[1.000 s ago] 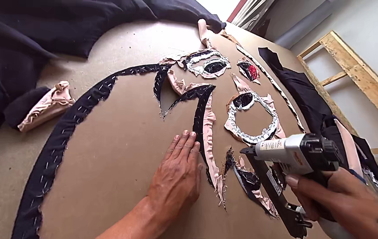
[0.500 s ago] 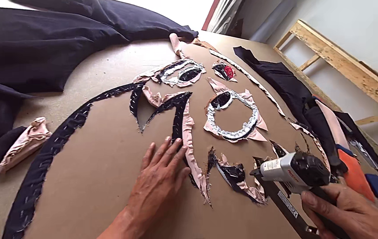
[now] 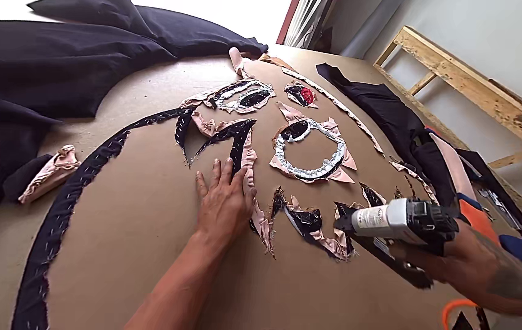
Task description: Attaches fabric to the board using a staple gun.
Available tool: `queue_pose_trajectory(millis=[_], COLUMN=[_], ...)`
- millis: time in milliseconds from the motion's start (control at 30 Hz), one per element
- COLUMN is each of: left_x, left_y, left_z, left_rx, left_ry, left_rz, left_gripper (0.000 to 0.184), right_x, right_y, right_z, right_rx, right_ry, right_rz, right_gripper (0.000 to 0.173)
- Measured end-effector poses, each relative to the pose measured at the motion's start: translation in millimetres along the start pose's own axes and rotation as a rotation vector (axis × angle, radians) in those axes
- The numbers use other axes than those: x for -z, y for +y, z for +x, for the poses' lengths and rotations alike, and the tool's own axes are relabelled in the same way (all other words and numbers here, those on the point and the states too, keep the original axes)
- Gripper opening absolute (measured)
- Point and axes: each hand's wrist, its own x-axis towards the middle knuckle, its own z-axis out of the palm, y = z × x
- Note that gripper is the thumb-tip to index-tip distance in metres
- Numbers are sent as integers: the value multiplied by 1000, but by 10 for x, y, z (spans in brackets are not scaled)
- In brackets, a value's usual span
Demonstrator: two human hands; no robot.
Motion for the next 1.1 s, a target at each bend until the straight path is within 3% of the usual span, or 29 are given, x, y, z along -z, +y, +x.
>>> queue_pose_trajectory(millis=[133,233,400,433,500,567,633,933,1100], left_x=[-125,-193,-228,-224,-223,-228,-216,-201,-196], left_y=[209,194,152,151,162,171,182,199,195], left_z=[79,88,121,127,132,127,129,127,123], left_rx=[192,190,177,175,172,173,179,186,184], left_ry=[-17,-5,-2,-7,-12,-3,-12,-8,-14], left_rz=[60,95,101,103,109,117,129,146,144], left_gripper=[67,67,66,66,66,66,65,64,64], right_x=[171,167,-169,-200,-177,-278,-317,-327,-316], right_y=[-247,-331,-314,-392,-825,-329,-239,-240,-131], right_z=[846,1474,2203,2258,2263,2475,2587,2664,2756], right_rx=[475,568,640,600,264,734,880,958,996], right_ry=[-147,-335,-231,-254,-458,-245,-243,-263,-237], right_rz=[-397,-488,-501,-543,-668,-549,-496,-512,-534], right_gripper=[30,26,42,41,41,45,46,44,60])
